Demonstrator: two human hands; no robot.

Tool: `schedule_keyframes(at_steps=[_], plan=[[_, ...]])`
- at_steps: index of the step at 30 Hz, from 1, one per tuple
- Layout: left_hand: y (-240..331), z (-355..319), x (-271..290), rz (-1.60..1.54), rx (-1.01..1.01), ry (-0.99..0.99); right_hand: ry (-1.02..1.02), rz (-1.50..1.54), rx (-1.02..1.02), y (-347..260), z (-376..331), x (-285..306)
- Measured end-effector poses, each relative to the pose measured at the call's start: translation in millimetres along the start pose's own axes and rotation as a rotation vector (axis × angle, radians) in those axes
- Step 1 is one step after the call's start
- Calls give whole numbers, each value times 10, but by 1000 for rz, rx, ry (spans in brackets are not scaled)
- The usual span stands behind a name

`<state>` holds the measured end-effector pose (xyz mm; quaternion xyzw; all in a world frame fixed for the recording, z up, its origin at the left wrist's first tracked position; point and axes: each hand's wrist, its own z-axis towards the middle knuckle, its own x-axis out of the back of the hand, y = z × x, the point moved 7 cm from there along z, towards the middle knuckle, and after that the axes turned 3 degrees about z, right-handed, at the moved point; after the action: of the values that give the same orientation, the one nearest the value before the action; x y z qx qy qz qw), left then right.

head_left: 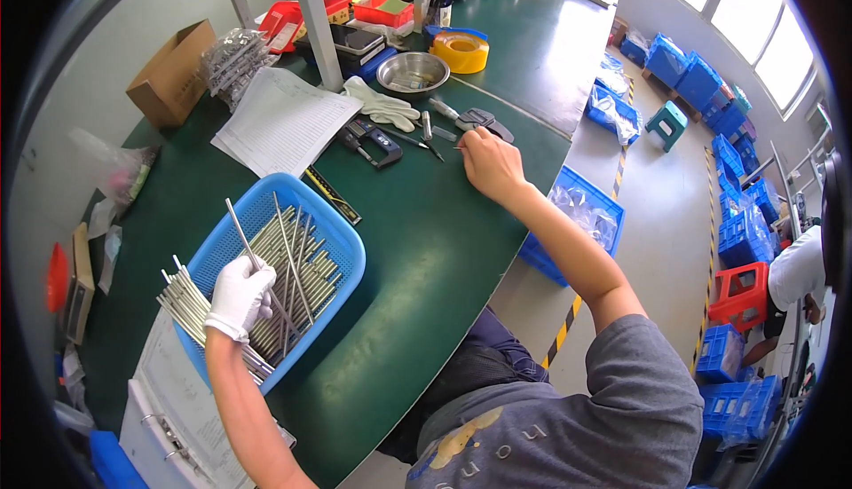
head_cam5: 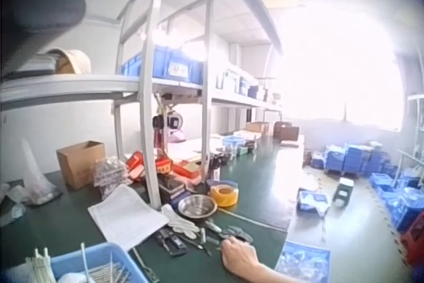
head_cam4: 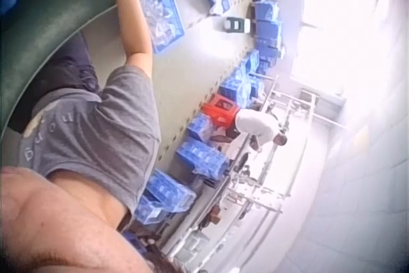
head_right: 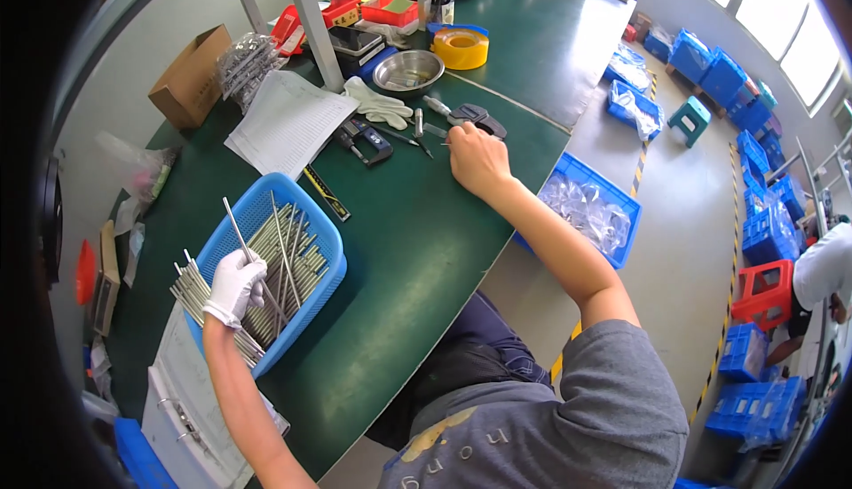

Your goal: Measure the dimensions of metal rods using a digital caliper and a micrometer in a factory setting.

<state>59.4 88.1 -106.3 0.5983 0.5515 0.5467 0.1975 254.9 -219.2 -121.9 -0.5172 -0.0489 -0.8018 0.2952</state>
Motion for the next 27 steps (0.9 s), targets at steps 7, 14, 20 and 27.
schedule_keyframes(at_steps=[7,14,20,27], plan=[[29,-462,431,-282,-231,540,199,378,-44,-99,125,-41],[39,-829,663,-749,-402,764,370,761,28,-52,261,116],[51,-608,517,-1027,-534,575,128,861,532,-1425,-88,711],[37,-533,338,-1053,-499,522,135,1025,765,-2181,-285,830]])
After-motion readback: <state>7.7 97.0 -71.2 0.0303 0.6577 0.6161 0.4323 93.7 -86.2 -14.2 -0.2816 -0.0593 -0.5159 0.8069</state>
